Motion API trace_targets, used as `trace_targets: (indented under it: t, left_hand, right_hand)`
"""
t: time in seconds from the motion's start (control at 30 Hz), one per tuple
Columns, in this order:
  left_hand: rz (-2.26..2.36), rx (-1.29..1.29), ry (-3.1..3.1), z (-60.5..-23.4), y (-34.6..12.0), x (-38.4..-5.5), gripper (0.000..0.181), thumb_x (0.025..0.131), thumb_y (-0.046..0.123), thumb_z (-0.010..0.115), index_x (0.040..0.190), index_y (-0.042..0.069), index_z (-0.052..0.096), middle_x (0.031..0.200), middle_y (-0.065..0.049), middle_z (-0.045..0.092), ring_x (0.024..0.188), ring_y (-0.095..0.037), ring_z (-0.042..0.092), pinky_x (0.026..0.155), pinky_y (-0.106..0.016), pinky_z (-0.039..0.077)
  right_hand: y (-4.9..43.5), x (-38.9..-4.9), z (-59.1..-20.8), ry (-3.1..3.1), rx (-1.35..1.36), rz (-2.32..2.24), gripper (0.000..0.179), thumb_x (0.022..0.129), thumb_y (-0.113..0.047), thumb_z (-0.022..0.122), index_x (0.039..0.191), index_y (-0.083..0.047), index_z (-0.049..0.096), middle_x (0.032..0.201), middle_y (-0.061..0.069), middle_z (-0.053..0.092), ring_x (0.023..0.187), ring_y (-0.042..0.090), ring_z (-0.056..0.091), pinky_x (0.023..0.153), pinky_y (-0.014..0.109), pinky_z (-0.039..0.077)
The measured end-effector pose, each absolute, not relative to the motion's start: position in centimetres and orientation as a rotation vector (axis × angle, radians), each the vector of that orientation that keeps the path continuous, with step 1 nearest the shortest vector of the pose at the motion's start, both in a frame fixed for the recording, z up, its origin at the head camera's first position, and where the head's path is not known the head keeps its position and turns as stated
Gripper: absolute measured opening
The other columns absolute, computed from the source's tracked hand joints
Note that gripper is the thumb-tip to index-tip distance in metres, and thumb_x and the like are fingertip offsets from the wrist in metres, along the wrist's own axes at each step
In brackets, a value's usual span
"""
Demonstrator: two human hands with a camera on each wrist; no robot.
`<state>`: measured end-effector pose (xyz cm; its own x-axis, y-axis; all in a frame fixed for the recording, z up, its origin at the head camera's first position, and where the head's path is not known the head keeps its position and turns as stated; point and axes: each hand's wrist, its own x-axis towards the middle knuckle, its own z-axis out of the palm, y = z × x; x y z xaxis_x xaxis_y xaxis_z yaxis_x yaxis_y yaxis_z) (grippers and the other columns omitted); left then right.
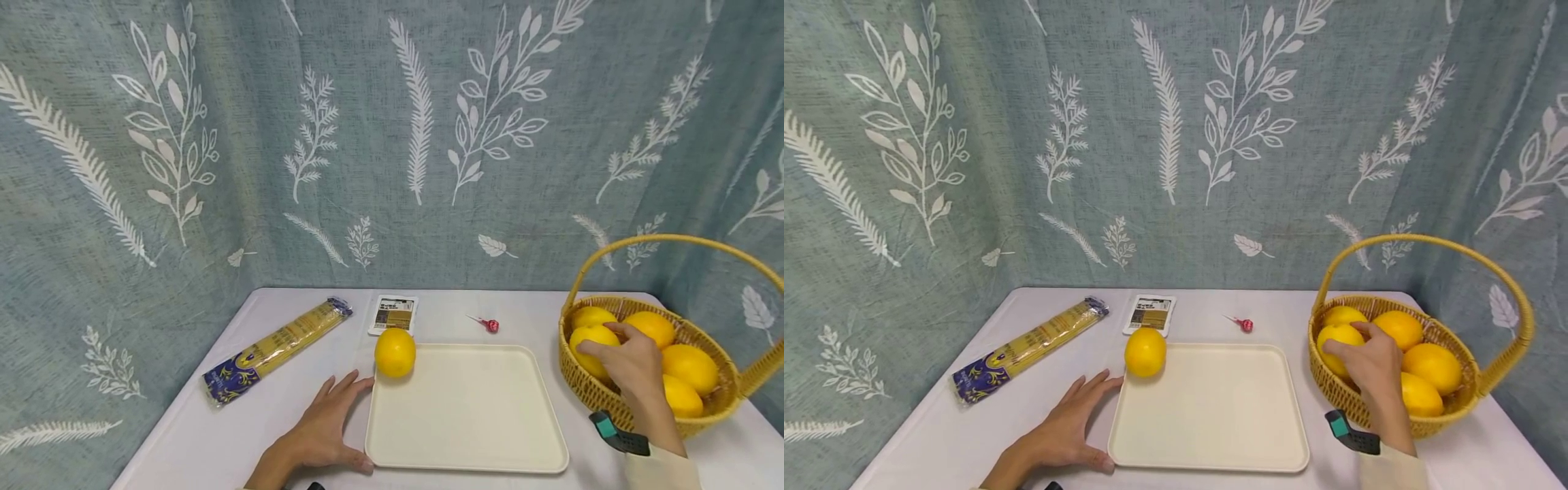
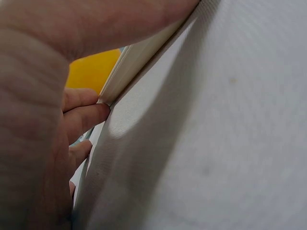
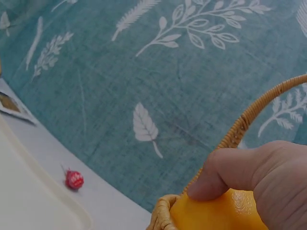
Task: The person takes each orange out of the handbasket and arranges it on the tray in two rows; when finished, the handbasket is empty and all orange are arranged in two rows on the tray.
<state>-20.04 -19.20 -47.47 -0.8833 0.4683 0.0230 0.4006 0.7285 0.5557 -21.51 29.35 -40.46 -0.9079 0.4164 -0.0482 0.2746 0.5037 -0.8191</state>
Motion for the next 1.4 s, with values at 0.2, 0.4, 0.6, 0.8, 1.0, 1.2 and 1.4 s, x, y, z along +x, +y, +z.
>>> trace_targets:
  t: [0.2, 0.4, 0.6, 0.8, 1.0, 1.2, 1.4]
  left_hand:
    - [0.863, 0.716, 2.807, -47.7, -19.3, -20.0, 0.127, 0.049, 0.072, 0.089, 0.153, 0.019, 0.04, 0.163, -0.019, 0.033, 0.152, -0.042, 0.023, 0.125, -0.065, 0.005]
    - [0.86, 0.706, 2.811, -47.7, -19.4, -20.0, 0.127, 0.048, 0.074, 0.088, 0.153, 0.022, 0.04, 0.163, -0.018, 0.032, 0.152, -0.041, 0.022, 0.126, -0.064, 0.005]
    - [0.848, 0.701, 2.808, -47.6, -19.3, -20.1, 0.128, 0.049, 0.074, 0.088, 0.154, 0.02, 0.039, 0.163, -0.017, 0.032, 0.153, -0.04, 0.021, 0.126, -0.063, 0.003]
    - [0.85, 0.732, 2.813, -47.5, -19.2, -20.1, 0.127, 0.05, 0.071, 0.089, 0.154, 0.017, 0.039, 0.162, -0.019, 0.033, 0.152, -0.041, 0.022, 0.126, -0.064, 0.003]
    - [0.846, 0.728, 2.811, -47.5, -19.3, -20.2, 0.128, 0.05, 0.072, 0.089, 0.154, 0.018, 0.039, 0.163, -0.019, 0.032, 0.153, -0.041, 0.021, 0.126, -0.064, 0.003]
    - [0.846, 0.731, 2.805, -47.6, -19.3, -20.2, 0.127, 0.05, 0.072, 0.088, 0.154, 0.018, 0.039, 0.163, -0.019, 0.032, 0.153, -0.041, 0.021, 0.125, -0.064, 0.003]
    - [0.852, 0.732, 2.802, -47.6, -19.2, -20.2, 0.127, 0.05, 0.073, 0.088, 0.154, 0.018, 0.039, 0.163, -0.019, 0.032, 0.153, -0.041, 0.021, 0.126, -0.064, 0.003]
  right_hand:
    - [28.9, -20.7, -39.5, -2.507, -0.495, 1.282, 0.085, 0.085, -0.038, 0.079, 0.151, 0.002, 0.043, 0.148, 0.03, 0.045, 0.115, 0.042, 0.052, 0.08, 0.041, 0.054]
    - [27.6, -20.3, -38.1, -2.395, -0.407, 1.287, 0.072, 0.088, -0.033, 0.077, 0.149, -0.007, 0.049, 0.143, 0.019, 0.053, 0.108, 0.025, 0.054, 0.072, 0.02, 0.049]
    - [26.3, -20.4, -37.6, -2.361, -0.25, 1.398, 0.063, 0.094, -0.032, 0.073, 0.148, -0.007, 0.05, 0.14, 0.014, 0.054, 0.101, 0.005, 0.054, 0.074, 0.006, 0.052]
    - [24.3, -21.1, -38.0, -2.332, -0.075, 1.52, 0.058, 0.102, -0.028, 0.062, 0.151, -0.004, 0.042, 0.142, 0.018, 0.05, 0.101, 0.002, 0.055, 0.079, 0.006, 0.053]
    - [21.4, -22.0, -38.8, -2.29, 0.085, 1.682, 0.048, 0.11, -0.033, 0.043, 0.151, -0.008, 0.038, 0.14, 0.02, 0.048, 0.097, 0.01, 0.06, 0.075, 0.02, 0.061]
    - [18.9, -22.9, -40.0, -2.265, 0.167, 1.793, 0.044, 0.108, -0.04, 0.046, 0.14, -0.01, 0.053, 0.125, 0.019, 0.057, 0.089, 0.024, 0.064, 0.065, 0.036, 0.066]
    - [17.4, -23.5, -40.8, -2.364, 0.198, 1.796, 0.054, 0.097, -0.023, 0.07, 0.145, -0.016, 0.049, 0.142, 0.014, 0.05, 0.112, 0.034, 0.055, 0.081, 0.032, 0.06]
